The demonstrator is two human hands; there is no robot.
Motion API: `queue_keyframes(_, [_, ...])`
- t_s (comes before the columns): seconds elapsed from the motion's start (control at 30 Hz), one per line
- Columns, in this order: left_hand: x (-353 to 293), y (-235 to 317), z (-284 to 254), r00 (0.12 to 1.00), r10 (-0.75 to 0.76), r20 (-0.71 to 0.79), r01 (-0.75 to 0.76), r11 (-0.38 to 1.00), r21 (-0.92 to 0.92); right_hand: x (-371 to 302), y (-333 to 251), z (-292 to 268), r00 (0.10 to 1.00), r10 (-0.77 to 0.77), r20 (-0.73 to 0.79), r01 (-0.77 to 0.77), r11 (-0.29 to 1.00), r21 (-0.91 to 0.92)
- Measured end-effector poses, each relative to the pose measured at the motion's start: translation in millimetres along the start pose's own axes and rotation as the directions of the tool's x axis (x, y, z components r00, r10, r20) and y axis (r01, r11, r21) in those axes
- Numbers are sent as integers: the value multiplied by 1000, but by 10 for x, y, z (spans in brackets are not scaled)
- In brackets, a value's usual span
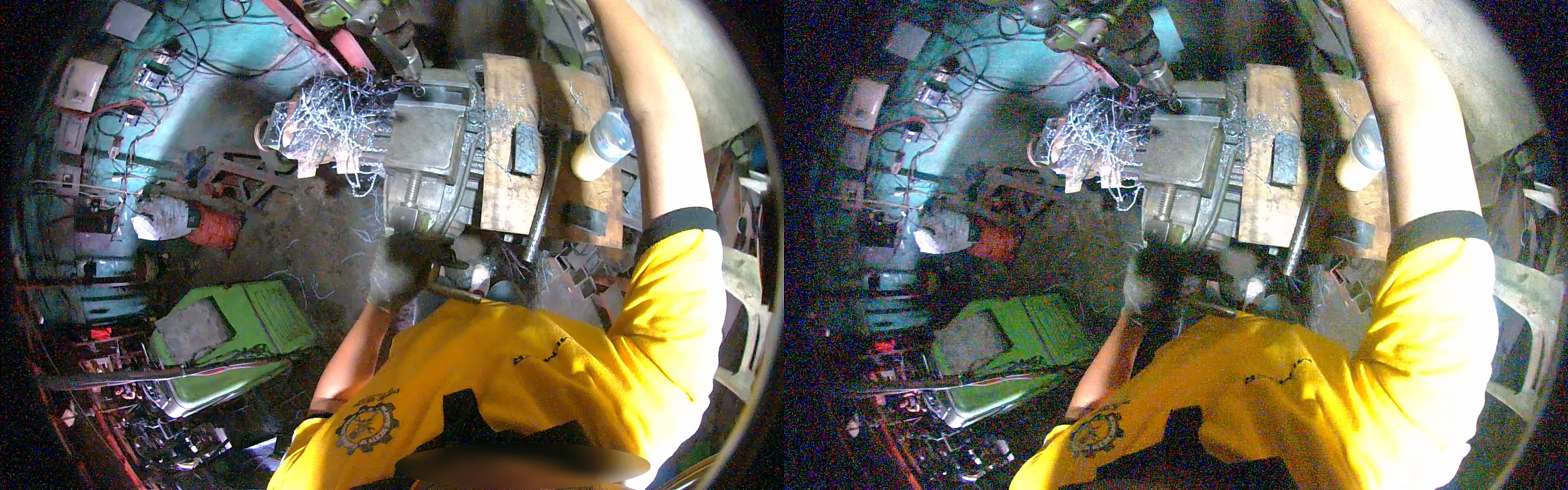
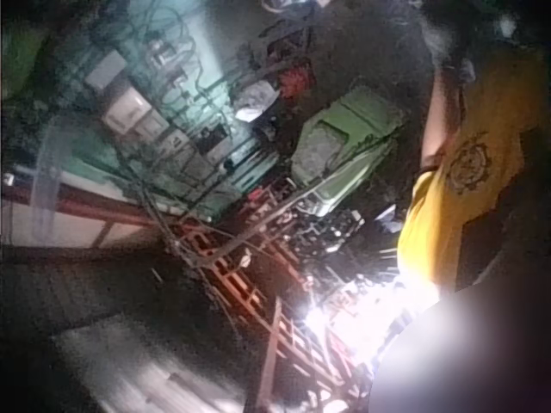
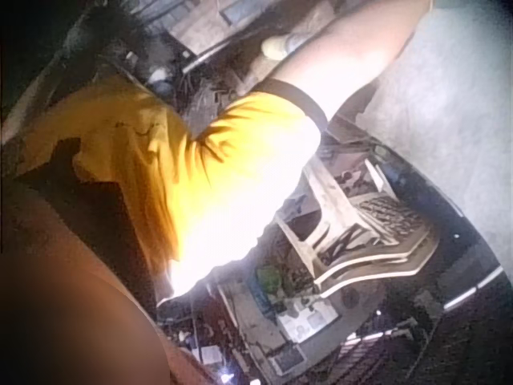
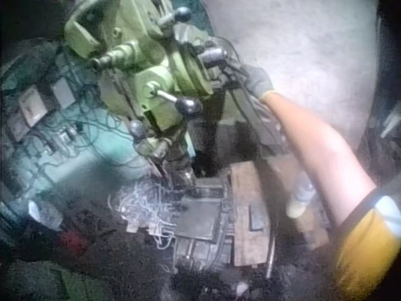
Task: The person operates a drill press in a workshop, repeatedly clamping small metal pieces in a vise, drilling holes, and applying liquid from a bottle. They handle metal shavings and adjust the workpiece between cycles. A second person briefly appears in the background.
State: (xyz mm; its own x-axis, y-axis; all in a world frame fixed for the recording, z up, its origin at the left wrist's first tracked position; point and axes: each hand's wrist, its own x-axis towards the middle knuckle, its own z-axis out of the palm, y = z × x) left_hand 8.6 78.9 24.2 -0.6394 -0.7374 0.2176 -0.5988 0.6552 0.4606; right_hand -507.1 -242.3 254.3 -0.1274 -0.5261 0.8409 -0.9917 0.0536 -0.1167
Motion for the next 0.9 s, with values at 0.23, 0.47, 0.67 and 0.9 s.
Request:
queue_keyframes(0.23, [91,188,-161,944,-281,174,329,857,-397,-92,-161,-101,987,152,61,-148,987,-64])
queue_keyframes(0.47, [-57,-39,70,989,-146,-32,134,960,-246,-115,-165,-90,976,211,58,-205,974,-100])
queue_keyframes(0.67, [-85,-217,175,992,120,-42,-115,989,98,-695,-212,76,985,152,77,-153,988,4])
queue_keyframes(0.9, [-38,-91,30,977,212,-36,-203,963,177,-1601,-963,-690,990,138,42,-138,990,5])
